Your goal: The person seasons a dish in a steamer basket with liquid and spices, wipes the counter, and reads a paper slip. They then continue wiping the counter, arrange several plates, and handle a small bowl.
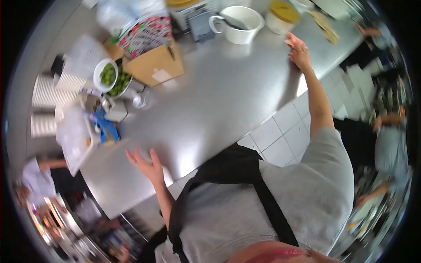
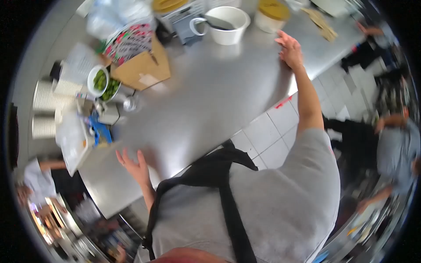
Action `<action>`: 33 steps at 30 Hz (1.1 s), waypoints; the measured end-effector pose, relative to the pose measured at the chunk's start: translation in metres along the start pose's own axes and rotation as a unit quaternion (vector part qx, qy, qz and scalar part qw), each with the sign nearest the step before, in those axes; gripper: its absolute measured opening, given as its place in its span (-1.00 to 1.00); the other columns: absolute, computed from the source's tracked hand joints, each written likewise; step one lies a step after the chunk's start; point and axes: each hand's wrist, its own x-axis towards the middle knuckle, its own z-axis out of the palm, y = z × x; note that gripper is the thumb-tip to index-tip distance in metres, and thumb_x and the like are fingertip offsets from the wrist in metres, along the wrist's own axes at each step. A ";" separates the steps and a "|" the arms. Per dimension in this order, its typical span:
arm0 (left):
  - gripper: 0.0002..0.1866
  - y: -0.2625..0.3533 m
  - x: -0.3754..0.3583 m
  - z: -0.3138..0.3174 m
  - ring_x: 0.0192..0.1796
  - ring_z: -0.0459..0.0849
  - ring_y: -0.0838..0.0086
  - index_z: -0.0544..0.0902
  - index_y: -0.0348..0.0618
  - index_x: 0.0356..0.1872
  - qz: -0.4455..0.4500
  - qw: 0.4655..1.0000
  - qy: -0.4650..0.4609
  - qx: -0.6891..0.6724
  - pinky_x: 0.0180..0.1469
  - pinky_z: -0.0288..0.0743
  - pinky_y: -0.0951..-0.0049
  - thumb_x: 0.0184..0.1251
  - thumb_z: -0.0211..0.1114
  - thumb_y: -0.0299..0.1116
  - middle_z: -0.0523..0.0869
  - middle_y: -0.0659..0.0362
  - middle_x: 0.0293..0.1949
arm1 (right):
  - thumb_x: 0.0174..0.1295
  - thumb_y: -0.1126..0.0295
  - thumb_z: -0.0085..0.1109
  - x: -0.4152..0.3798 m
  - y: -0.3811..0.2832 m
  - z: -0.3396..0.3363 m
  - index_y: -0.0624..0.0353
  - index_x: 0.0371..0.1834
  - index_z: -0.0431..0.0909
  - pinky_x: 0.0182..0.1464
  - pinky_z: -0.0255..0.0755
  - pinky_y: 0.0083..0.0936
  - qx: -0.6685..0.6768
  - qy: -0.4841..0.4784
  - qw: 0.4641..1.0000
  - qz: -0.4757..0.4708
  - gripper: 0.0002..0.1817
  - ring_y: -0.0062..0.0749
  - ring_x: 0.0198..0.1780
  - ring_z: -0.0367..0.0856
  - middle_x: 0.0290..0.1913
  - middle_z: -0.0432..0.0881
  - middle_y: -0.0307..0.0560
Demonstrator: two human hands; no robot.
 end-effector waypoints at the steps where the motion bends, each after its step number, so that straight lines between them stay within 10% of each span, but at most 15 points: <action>1: -0.46 0.003 -0.001 0.001 0.32 0.18 0.07 0.34 -0.24 0.14 0.005 1.000 0.008 0.017 0.16 0.23 0.08 0.15 0.26 -0.29 0.04 -0.09 0.35 | 0.10 0.48 -0.02 0.013 -0.006 0.006 0.05 0.26 0.24 -0.01 0.40 -0.37 -0.079 0.033 0.992 -0.089 -0.43 -0.15 0.02 0.46 0.10 0.46 -0.08; 6: -0.43 0.020 -0.002 -0.005 0.31 0.14 -0.10 0.37 -0.28 0.11 -0.035 0.996 0.057 0.053 0.27 0.12 0.12 0.06 0.30 -0.29 0.09 -0.26 0.30 | -0.01 0.51 0.07 0.002 -0.058 0.036 0.17 0.27 0.20 0.05 0.38 -0.34 -0.210 0.086 0.927 -0.298 -0.34 -0.12 0.11 0.44 0.17 0.41 0.00; 8: -0.42 0.017 -0.002 -0.005 0.28 0.18 -0.13 0.36 -0.29 0.11 -0.059 0.995 0.066 0.054 0.25 0.15 0.12 0.04 0.31 -0.30 0.09 -0.28 0.29 | -0.06 0.58 0.04 -0.029 -0.100 0.047 0.19 0.27 0.22 0.11 0.33 -0.24 -0.018 -0.040 0.976 -0.212 -0.32 0.00 0.12 0.42 0.14 0.41 0.10; 21: -0.22 -0.078 0.118 0.025 0.23 0.23 -0.05 0.17 -0.46 0.20 -0.166 0.926 0.339 -0.011 0.18 0.22 0.24 0.04 0.35 -0.25 0.26 -0.31 0.16 | -0.12 0.49 0.11 -0.139 -0.312 0.123 0.17 0.15 0.35 0.19 0.18 -0.04 0.077 -0.191 0.886 -0.415 -0.40 0.13 0.22 0.24 0.24 0.27 0.18; 33: -0.32 -0.119 0.148 0.009 -0.09 0.51 0.05 0.30 -0.33 0.14 -0.159 0.952 0.246 -0.092 -0.01 0.37 0.20 0.00 0.39 -0.29 0.53 -0.17 -0.14 | -0.08 0.41 0.12 -0.203 -0.433 0.171 0.12 0.14 0.39 0.23 0.16 -0.09 0.047 -0.228 0.837 -0.494 -0.42 0.06 0.25 0.25 0.27 0.27 0.10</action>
